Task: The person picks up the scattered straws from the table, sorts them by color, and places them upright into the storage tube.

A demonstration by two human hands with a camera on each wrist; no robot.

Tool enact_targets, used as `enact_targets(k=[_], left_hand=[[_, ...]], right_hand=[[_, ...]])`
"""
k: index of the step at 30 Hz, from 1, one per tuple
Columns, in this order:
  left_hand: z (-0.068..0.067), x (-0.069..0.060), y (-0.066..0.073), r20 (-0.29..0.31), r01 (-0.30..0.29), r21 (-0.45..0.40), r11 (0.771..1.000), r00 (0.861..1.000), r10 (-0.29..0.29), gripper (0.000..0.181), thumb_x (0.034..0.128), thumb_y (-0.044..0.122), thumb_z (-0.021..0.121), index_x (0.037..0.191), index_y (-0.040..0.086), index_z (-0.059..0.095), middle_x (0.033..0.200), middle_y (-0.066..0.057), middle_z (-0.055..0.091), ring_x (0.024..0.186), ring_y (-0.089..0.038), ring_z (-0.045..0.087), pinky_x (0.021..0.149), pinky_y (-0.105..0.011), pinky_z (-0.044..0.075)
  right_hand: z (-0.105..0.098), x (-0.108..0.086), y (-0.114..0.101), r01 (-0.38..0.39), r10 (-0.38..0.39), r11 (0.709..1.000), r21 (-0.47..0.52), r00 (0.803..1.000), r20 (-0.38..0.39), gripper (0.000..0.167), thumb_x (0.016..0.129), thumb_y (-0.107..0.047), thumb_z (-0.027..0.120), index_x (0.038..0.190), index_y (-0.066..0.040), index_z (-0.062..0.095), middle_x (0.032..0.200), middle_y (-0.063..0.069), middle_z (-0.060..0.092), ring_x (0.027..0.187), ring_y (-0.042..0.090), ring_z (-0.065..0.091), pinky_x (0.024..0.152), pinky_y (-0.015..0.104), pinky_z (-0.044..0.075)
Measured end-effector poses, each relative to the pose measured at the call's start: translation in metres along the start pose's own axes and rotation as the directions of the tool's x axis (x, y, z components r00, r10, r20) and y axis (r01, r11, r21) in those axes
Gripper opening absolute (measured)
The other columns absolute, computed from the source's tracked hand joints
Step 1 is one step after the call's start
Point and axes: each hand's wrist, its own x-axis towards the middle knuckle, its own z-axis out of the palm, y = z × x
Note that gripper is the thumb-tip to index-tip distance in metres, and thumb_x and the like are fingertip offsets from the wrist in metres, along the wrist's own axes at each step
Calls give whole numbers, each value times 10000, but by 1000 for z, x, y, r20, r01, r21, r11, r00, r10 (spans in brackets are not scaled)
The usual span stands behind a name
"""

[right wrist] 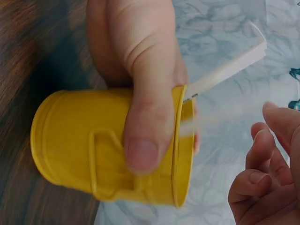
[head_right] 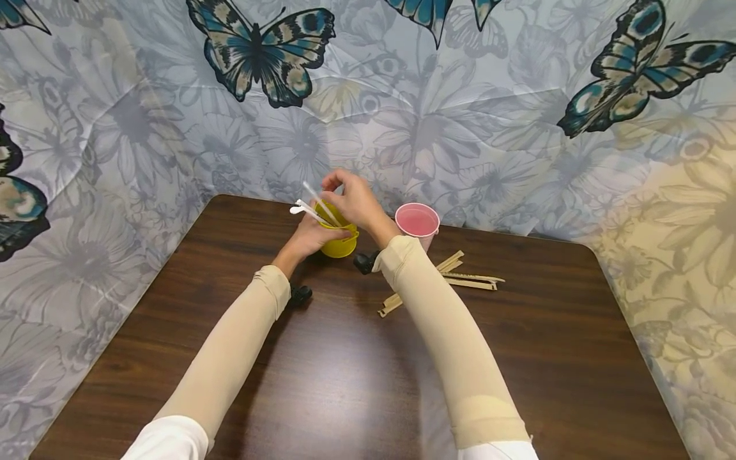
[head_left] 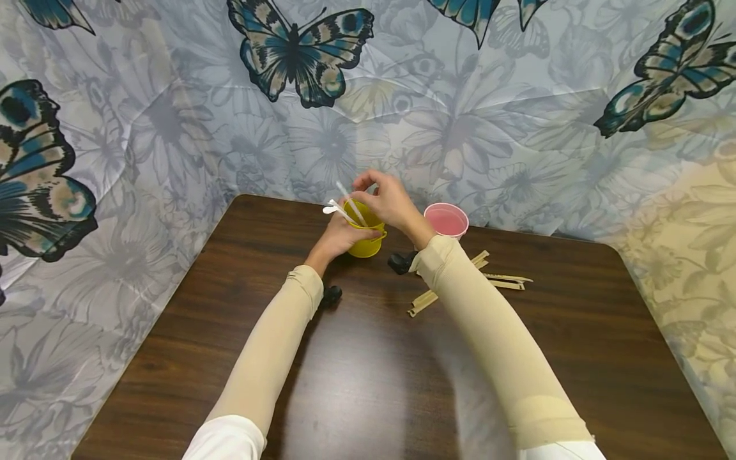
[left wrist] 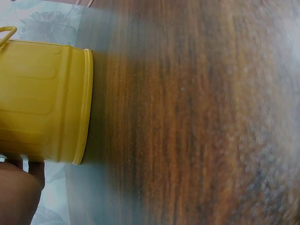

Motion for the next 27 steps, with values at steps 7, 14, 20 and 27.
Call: enact_targets(k=[7, 14, 20, 27], left_hand=[[2, 8, -21, -58, 10, -35, 999, 998, -12, 944, 766, 100, 885, 1526, 150, 327, 1439, -125, 526, 1283, -317, 550, 1119, -409, 454], [2, 10, -29, -107, 24, 4, 1000, 994, -23, 1021, 738, 128, 912, 1549, 135, 292, 1436, -118, 534, 1281, -275, 546, 1156, -424, 431], [4, 11, -31, -104, 6, -24, 1000, 995, -8, 1044, 721, 75, 912, 1552, 97, 279, 1425, -145, 542, 1279, -298, 548, 1146, -425, 439], [2, 9, -21, -84, 20, -61, 998, 996, -25, 1064, 734, 17, 883, 1578, 58, 236, 1476, -210, 501, 1339, -383, 508, 1171, -476, 407]], right_hand=[[-25, -27, -4, 30, -28, 996, -82, 999, 15, 193, 979, -190, 689, 1124, -63, 687, 1075, 90, 729, 723, 252, 537, 649, 283, 438], [-46, -67, 6, 50, -49, 992, -118, 999, 15, 169, 960, -179, 721, 1094, -79, 700, 1027, 85, 740, 657, 219, 536, 586, 229, 418], [-59, -109, 24, 77, -74, 982, -173, 997, 24, 110, 929, -134, 750, 1019, -79, 719, 912, 59, 732, 639, 135, 555, 601, 202, 452], [-75, -153, 58, -34, 45, 967, -254, 998, 36, 53, 930, -167, 753, 915, -147, 707, 777, 1, 691, 653, 115, 541, 594, 216, 435]])
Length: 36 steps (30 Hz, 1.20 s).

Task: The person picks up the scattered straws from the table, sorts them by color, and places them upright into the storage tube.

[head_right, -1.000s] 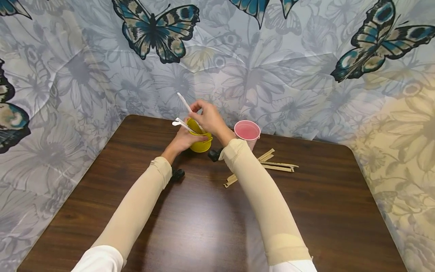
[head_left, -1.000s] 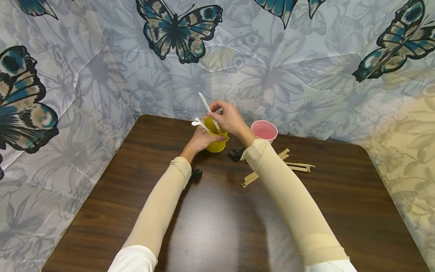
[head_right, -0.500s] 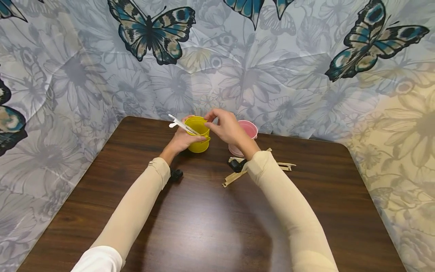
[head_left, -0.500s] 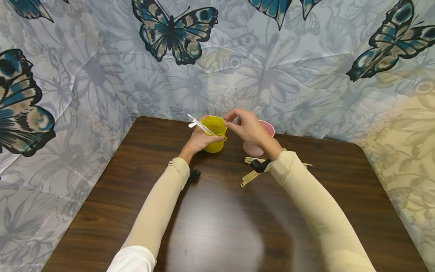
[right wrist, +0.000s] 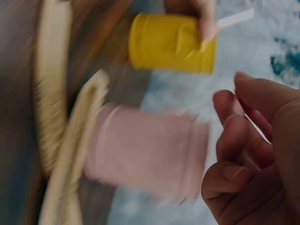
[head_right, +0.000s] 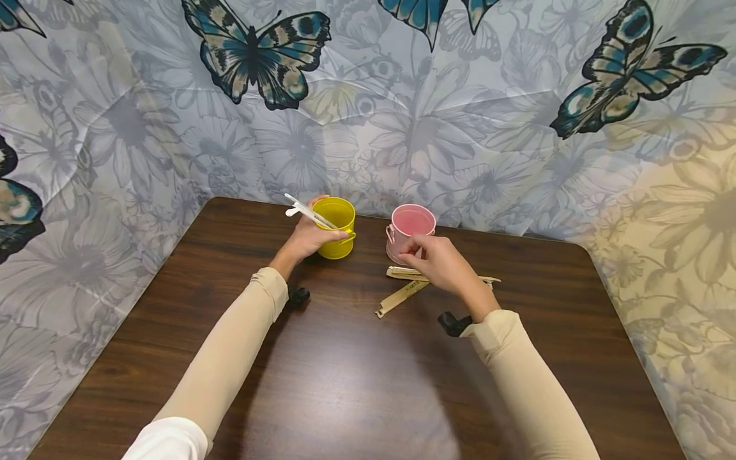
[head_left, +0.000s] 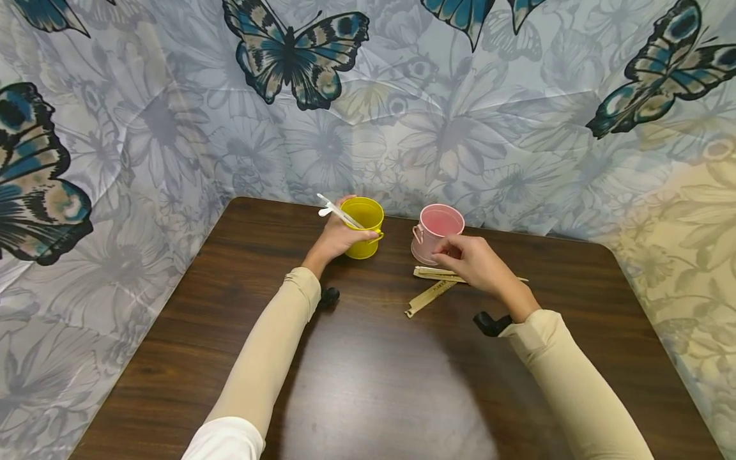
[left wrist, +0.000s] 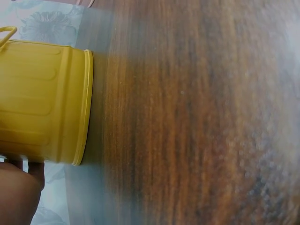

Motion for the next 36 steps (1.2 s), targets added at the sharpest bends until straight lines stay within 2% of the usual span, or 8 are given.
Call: enact_targets(k=[5, 8, 12, 16, 20, 23, 30, 36], left_hand=[[-2, -10, 19, 16, 17, -1, 1000, 1000, -17, 1052, 736, -1, 873, 1571, 22, 234, 1476, -245, 493, 1346, -414, 500, 1162, -462, 419], [-1, -12, 22, 12, 20, 1, 1000, 1000, -20, 1055, 731, 2, 875, 1568, 11, 234, 1469, -247, 501, 1345, -413, 504, 1162, -455, 421], [0, -7, 12, -6, 27, 14, 1000, 1000, -27, 1070, 723, 31, 890, 1573, 53, 240, 1469, -219, 506, 1343, -387, 510, 1176, -465, 408], [1, 0, -3, -29, 18, 32, 999, 999, -17, 1064, 719, 58, 902, 1567, 102, 262, 1454, -176, 523, 1317, -335, 531, 1167, -452, 420], [0, 1, -8, -46, -8, 47, 999, 999, 10, 1047, 712, 64, 909, 1551, 106, 284, 1418, -148, 548, 1278, -298, 553, 1145, -442, 444], [0, 0, -6, -38, -9, 54, 999, 999, 11, 1048, 713, 74, 907, 1551, 103, 280, 1418, -149, 545, 1269, -292, 554, 1133, -433, 452], [-1, -12, 22, -7, 21, 12, 1000, 1000, -21, 1050, 724, 12, 879, 1561, 13, 245, 1455, -234, 507, 1321, -386, 520, 1163, -470, 422], [0, -1, 1, -14, 18, 18, 1000, 1000, -18, 1070, 726, 51, 896, 1575, 87, 245, 1461, -178, 514, 1315, -336, 529, 1161, -438, 427]], right_hand=[[3, -20, 31, -74, 77, 994, -79, 996, 37, 47, 944, -181, 737, 956, -138, 722, 892, 35, 737, 679, 146, 583, 629, 277, 475], [6, -28, 47, -116, 122, 987, -115, 991, 48, 96, 963, -182, 710, 1017, -104, 726, 998, 95, 742, 777, 231, 673, 722, 391, 549], [11, -35, 63, -162, 170, 980, -119, 984, 57, 170, 979, -181, 686, 1099, -64, 717, 1154, 174, 730, 1066, 404, 690, 911, 552, 546], [15, -37, 72, -173, 181, 979, -105, 981, 72, 176, 978, -161, 683, 1122, -64, 713, 1215, 190, 718, 1166, 448, 649, 954, 583, 531], [19, -37, 73, -174, 183, 979, -110, 980, 79, 156, 973, -164, 688, 1097, -76, 724, 1146, 159, 742, 1070, 380, 693, 916, 555, 548], [21, -37, 73, -184, 194, 975, -126, 978, 77, 150, 973, -182, 693, 1077, -84, 737, 1092, 139, 757, 1049, 350, 695, 898, 534, 545], [22, -35, 76, -182, 191, 973, -139, 981, 48, 176, 978, -136, 674, 1118, -39, 720, 1112, 180, 680, 1089, 409, 643, 903, 568, 522], [24, -34, 80, -182, 194, 973, -143, 978, 71, 214, 965, -118, 678, 1142, -3, 714, 1078, 187, 638, 1014, 389, 639, 864, 544, 526]])
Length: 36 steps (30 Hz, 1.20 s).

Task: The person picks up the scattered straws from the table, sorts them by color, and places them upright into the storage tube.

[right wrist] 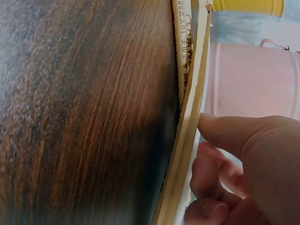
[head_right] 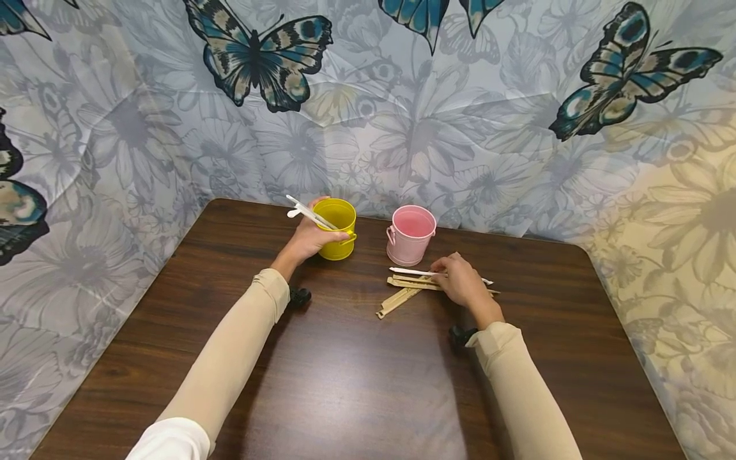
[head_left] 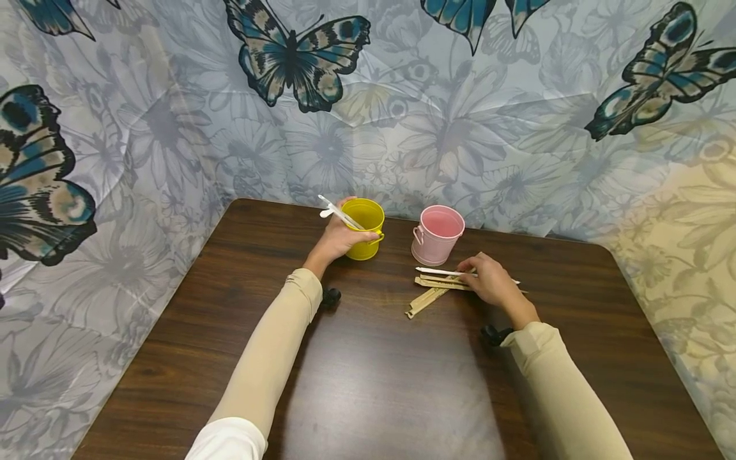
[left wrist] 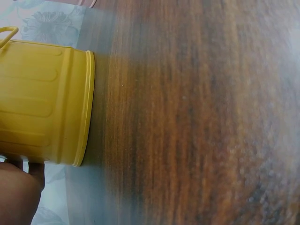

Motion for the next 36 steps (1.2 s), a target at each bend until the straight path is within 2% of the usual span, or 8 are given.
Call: enact_targets(k=[7, 13, 16, 18, 22, 25, 27, 36], left_hand=[[1, 6, -11, -17, -35, -4, 999, 999, 35, 1054, 714, 69, 907, 1557, 101, 275, 1422, -149, 540, 1267, -299, 557, 1127, -420, 458], [0, 5, -6, -11, -22, -10, 1000, 1000, 22, 1067, 713, 49, 905, 1565, 107, 265, 1448, -183, 522, 1313, -351, 532, 1158, -456, 428], [0, 2, -1, 2, -10, -11, 1000, 1000, 10, 1081, 718, 33, 896, 1577, 79, 241, 1469, -212, 503, 1340, -386, 511, 1176, -478, 408], [1, -2, 6, 8, -6, -18, 1000, 1000, 6, 1084, 717, 15, 891, 1577, 41, 231, 1472, -236, 495, 1344, -403, 504, 1178, -480, 404], [1, -10, 18, 9, 1, -16, 1000, 1000, -1, 1058, 721, 1, 878, 1564, 9, 240, 1457, -246, 503, 1337, -409, 507, 1166, -464, 417], [2, -13, 21, 7, 4, -10, 1000, 1000, -4, 1043, 727, 7, 873, 1562, 19, 248, 1459, -239, 504, 1340, -408, 504, 1167, -456, 417], [2, -13, 21, 7, 5, -4, 1000, 1000, -5, 1036, 726, 9, 870, 1559, 25, 253, 1463, -241, 502, 1343, -413, 502, 1170, -457, 414], [2, -12, 21, 17, 7, -7, 1000, 1000, -7, 1063, 717, 14, 884, 1564, 11, 241, 1460, -249, 500, 1338, -417, 505, 1168, -473, 417]], right_hand=[[3, 2, 2, 4, -4, 1000, 30, 1000, 1, 194, 960, -112, 686, 1107, 2, 741, 1072, 193, 669, 1080, 422, 627, 948, 578, 509], [5, 2, 2, 23, -23, 999, 25, 1000, -20, 94, 938, -89, 714, 1003, -35, 754, 988, 149, 646, 914, 301, 625, 802, 422, 506], [5, 1, 1, 28, -28, 999, 18, 999, -21, 60, 938, -78, 709, 974, -45, 744, 975, 139, 653, 903, 280, 614, 790, 404, 498], [5, 2, 0, 31, -31, 999, 12, 999, -12, 61, 941, -76, 702, 974, -41, 739, 978, 144, 669, 929, 300, 613, 817, 443, 509], [6, 5, -1, 54, -54, 998, -26, 999, 8, 70, 943, -82, 698, 983, -36, 732, 980, 144, 685, 1028, 370, 625, 996, 559, 492], [7, 6, 0, 79, -78, 995, -59, 997, 16, 62, 942, -84, 698, 976, -45, 730, 969, 134, 673, 1026, 379, 630, 1051, 592, 462], [8, 6, 0, 77, -76, 995, -69, 997, 20, 52, 947, -92, 694, 970, -60, 729, 972, 121, 659, 990, 355, 625, 971, 574, 500], [6, 3, -6, 55, -55, 997, -50, 998, -9, 67, 961, -118, 690, 1001, -76, 722, 1045, 130, 695, 983, 305, 651, 859, 497, 538]])
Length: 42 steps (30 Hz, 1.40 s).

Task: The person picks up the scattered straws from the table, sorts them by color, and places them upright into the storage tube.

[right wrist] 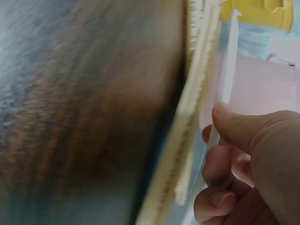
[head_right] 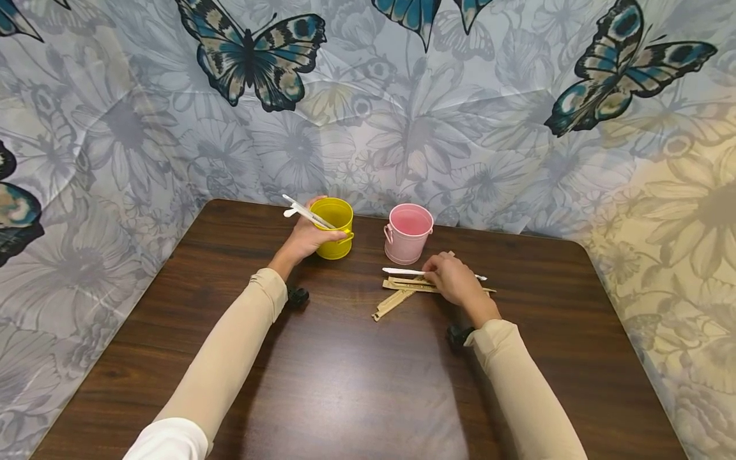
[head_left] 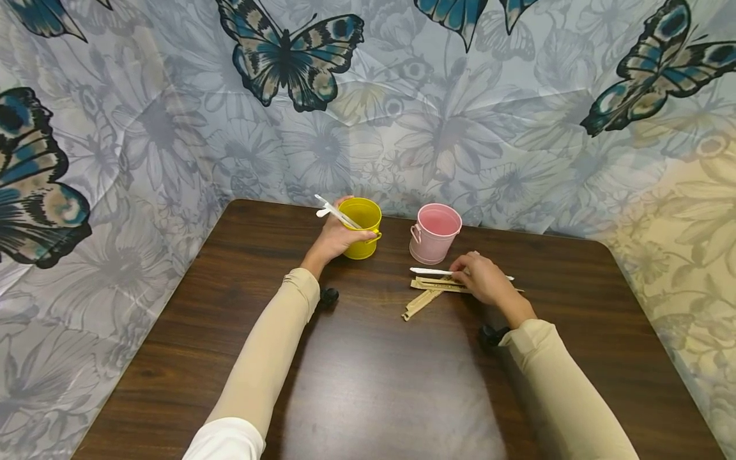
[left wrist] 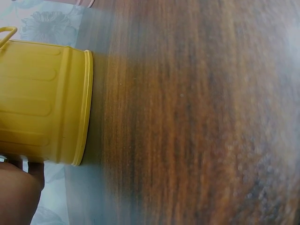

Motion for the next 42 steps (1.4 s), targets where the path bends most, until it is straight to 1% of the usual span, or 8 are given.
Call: enact_targets(k=[4, 11, 15, 22, 28, 32, 37, 42], left_hand=[[-2, 2, -2, -1, -6, -3, 1000, 1000, 6, 1069, 717, 8, 885, 1566, 10, 235, 1462, -249, 499, 1333, -413, 509, 1162, -469, 423], [-1, 13, -24, -33, -34, 21, 999, 999, 34, 1049, 713, 41, 901, 1553, 97, 276, 1428, -182, 538, 1290, -340, 545, 1151, -447, 436], [1, 14, -28, -44, -49, 32, 998, 998, 50, 1040, 708, 47, 908, 1543, 89, 289, 1402, -164, 562, 1260, -313, 565, 1140, -436, 448], [0, 13, -26, -41, -32, 37, 999, 999, 33, 1031, 718, 49, 902, 1544, 108, 289, 1412, -163, 552, 1266, -315, 560, 1137, -431, 450], [-1, 13, -26, -29, -15, 28, 999, 999, 15, 1057, 725, 77, 906, 1567, 155, 271, 1464, -172, 520, 1322, -344, 528, 1169, -452, 417], [-2, 12, -25, -24, -16, 25, 1000, 1000, 16, 1053, 735, 91, 906, 1570, 142, 266, 1469, -177, 512, 1328, -355, 520, 1175, -466, 407], [-2, 13, -27, -23, -6, 39, 999, 1000, 7, 1018, 739, 116, 906, 1548, 154, 289, 1446, -135, 528, 1291, -296, 541, 1152, -428, 432], [-3, 14, -28, -22, -8, 47, 999, 1000, 9, 1026, 735, 146, 913, 1549, 155, 289, 1430, -112, 536, 1268, -272, 549, 1150, -428, 431]], right_hand=[[-12, 2, -13, 8, -7, 999, 50, 1000, -25, 79, 972, -109, 678, 1033, -70, 709, 1043, 129, 703, 910, 279, 654, 790, 441, 525], [-27, 9, -40, 172, -163, 983, 69, 980, -115, 150, 964, -63, 681, 1107, -61, 727, 1051, 99, 711, 919, 228, 647, 793, 413, 529], [-35, 14, -58, 229, -217, 971, 74, 967, -135, 159, 963, -57, 679, 1110, -66, 739, 997, 78, 702, 855, 197, 617, 755, 367, 521], [-46, 33, -93, 212, -181, 962, 171, 967, -182, 89, 959, -126, 696, 1035, -91, 727, 783, 20, 645, 622, 114, 515, 576, 243, 435], [-56, 54, -120, 267, -221, 944, 192, 948, -230, 114, 956, -141, 698, 1056, -99, 736, 838, 27, 657, 611, 133, 494, 575, 252, 413], [-62, 68, -136, 239, -185, 942, 237, 955, -230, 143, 966, -188, 692, 1088, -121, 724, 829, 29, 656, 590, 142, 504, 529, 252, 403], [-66, 84, -151, 229, -151, 911, 342, 959, -240, 168, 982, -202, 671, 1116, -106, 703, 773, 86, 636, 551, 133, 475, 491, 231, 380], [-69, 98, -167, 252, -152, 879, 404, 953, -263, 173, 979, -218, 683, 1121, -121, 701, 891, 57, 674, 543, 138, 474, 473, 234, 379]])
